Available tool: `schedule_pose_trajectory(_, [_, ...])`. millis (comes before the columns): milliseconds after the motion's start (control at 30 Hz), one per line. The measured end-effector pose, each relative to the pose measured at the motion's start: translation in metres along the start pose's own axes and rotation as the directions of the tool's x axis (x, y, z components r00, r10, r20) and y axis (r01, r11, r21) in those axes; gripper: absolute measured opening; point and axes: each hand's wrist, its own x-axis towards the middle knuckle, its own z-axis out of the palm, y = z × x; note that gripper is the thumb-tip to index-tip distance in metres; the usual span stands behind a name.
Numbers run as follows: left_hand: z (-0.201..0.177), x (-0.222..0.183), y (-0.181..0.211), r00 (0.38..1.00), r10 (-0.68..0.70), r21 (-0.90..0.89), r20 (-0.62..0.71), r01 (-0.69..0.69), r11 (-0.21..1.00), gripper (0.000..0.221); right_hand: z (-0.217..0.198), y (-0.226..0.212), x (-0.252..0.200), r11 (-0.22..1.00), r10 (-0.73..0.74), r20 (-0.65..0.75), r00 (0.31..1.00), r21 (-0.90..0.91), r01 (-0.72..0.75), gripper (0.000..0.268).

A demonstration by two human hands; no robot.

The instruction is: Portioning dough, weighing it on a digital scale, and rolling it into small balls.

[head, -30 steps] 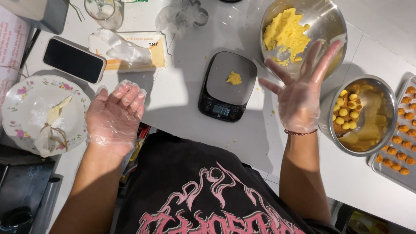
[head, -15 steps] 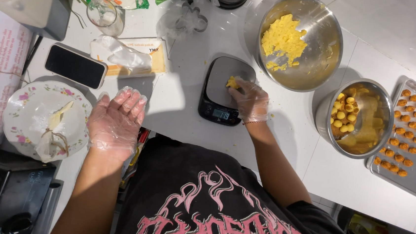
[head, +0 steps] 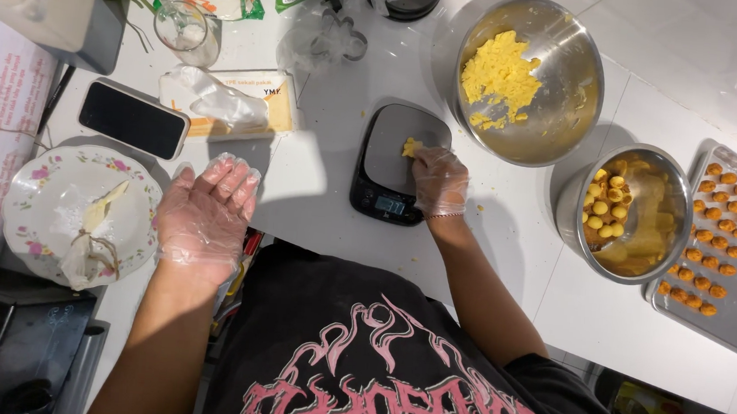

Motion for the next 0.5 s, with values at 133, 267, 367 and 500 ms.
schedule_pose_trajectory(133, [0.003, -0.002, 0.000, 1.000, 0.009, 0.003, 0.007, -0.009, 1.000, 0.042, -0.030, -0.022, 0.005, 0.982, -0.038, 0.076, 0.996, -0.183, 0.052, 0.008])
schedule_pose_trajectory(267, [-0.005, 0.002, 0.003, 0.997, -0.007, -0.028, 0.074, 0.009, 1.000, 0.041, -0.058, -0.024, 0.008, 0.993, 0.113, 0.091, 0.989, -0.045, -0.109, 0.022])
schedule_pose_trajectory(367, [-0.004, 0.002, 0.001, 1.000, 0.028, -0.048, 0.008, -0.028, 0.998, 0.042, -0.117, -0.055, 0.030, 0.983, 0.042, -0.247, 0.968, 0.184, 0.004, 0.019])
schedule_pose_trajectory(500, [0.000, -0.004, 0.002, 0.999, 0.027, -0.045, 0.017, -0.026, 0.999, 0.042, -0.187, -0.090, 0.064, 0.795, 0.193, -0.546, 0.815, 0.574, 0.196, 0.019])
